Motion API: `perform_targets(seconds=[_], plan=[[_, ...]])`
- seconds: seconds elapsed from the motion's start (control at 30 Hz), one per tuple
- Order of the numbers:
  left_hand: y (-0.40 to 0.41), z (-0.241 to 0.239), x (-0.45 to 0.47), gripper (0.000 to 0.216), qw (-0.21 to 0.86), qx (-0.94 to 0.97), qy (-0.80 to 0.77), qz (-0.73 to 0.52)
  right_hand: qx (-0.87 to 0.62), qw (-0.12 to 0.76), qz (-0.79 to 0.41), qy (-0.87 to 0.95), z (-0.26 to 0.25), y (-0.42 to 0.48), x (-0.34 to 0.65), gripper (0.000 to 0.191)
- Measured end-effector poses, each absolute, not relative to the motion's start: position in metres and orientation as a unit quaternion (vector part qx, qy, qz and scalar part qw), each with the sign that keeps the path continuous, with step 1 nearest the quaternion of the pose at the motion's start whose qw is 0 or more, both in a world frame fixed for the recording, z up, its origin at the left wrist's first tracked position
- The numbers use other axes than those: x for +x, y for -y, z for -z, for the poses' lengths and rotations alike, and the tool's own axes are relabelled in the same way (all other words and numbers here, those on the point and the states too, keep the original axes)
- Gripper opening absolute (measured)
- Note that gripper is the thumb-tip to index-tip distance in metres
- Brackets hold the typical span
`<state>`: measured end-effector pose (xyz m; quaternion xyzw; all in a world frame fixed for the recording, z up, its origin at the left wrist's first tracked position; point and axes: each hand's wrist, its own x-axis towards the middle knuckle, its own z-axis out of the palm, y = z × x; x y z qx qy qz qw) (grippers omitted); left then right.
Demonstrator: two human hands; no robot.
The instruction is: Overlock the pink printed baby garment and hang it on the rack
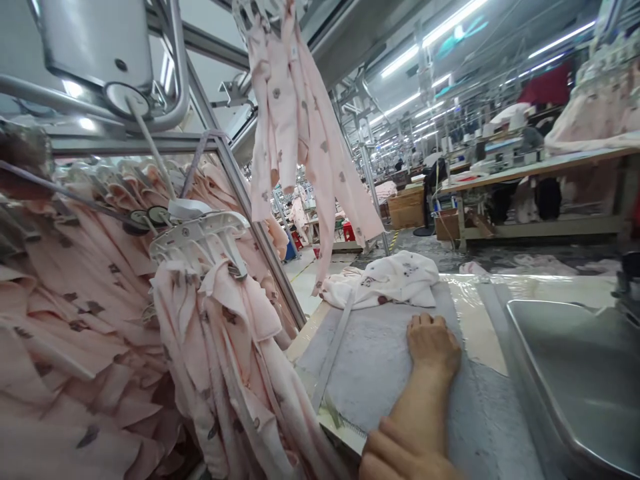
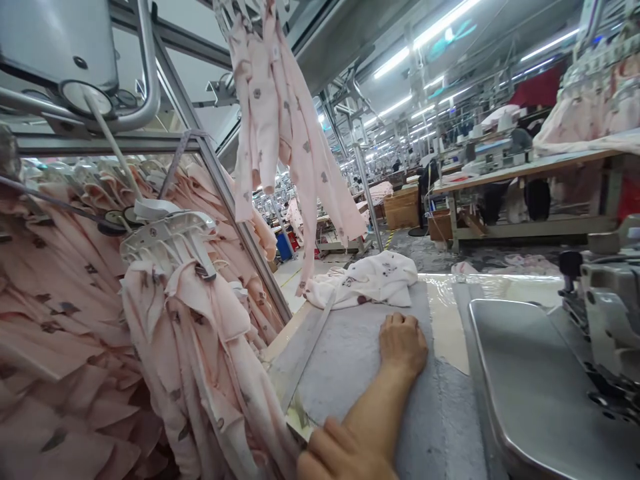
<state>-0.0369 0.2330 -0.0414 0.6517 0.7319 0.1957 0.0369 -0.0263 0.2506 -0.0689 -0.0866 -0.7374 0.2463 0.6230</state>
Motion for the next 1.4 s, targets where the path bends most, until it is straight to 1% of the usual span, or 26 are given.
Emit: perform_targets(seconds=[0.1, 0.23, 0.43, 0.67, 0.87, 1.13, 1.4], plan=[[-0.233, 0.041, -0.034, 0.032, 0.022, 0.627, -0.753, -0.199, -0.101, 0.658, -0.265, 0.697, 0.081, -0.255, -0.026, 0.029], [-0.233, 0.039, -0.034, 0.030, 0.019, 0.619, -0.762, -0.192, -0.112, 0.676, -0.287, 0.670, 0.089, -0.257, -0.029, 0.028], [-0.229, 0.034, -0.034, 0.030, 0.019, 0.617, -0.765, -0.184, -0.120, 0.670, -0.304, 0.667, 0.085, -0.254, -0.028, 0.032], [-0.227, 0.031, -0.031, 0.029, 0.018, 0.615, -0.767, -0.184, -0.137, 0.649, -0.310, 0.681, 0.080, -0.247, -0.016, 0.031], [-0.227, 0.031, -0.033, 0.029, 0.024, 0.614, -0.767, -0.184, -0.147, 0.664, -0.306, 0.666, 0.078, -0.246, -0.024, 0.034], [-0.226, 0.031, -0.032, 0.028, 0.023, 0.614, -0.764, -0.197, -0.170, 0.665, -0.290, 0.667, 0.083, -0.249, -0.021, 0.030], [-0.227, 0.031, -0.037, 0.030, 0.039, 0.628, -0.749, -0.207, -0.169, 0.646, -0.276, 0.691, 0.091, -0.254, -0.021, 0.026]])
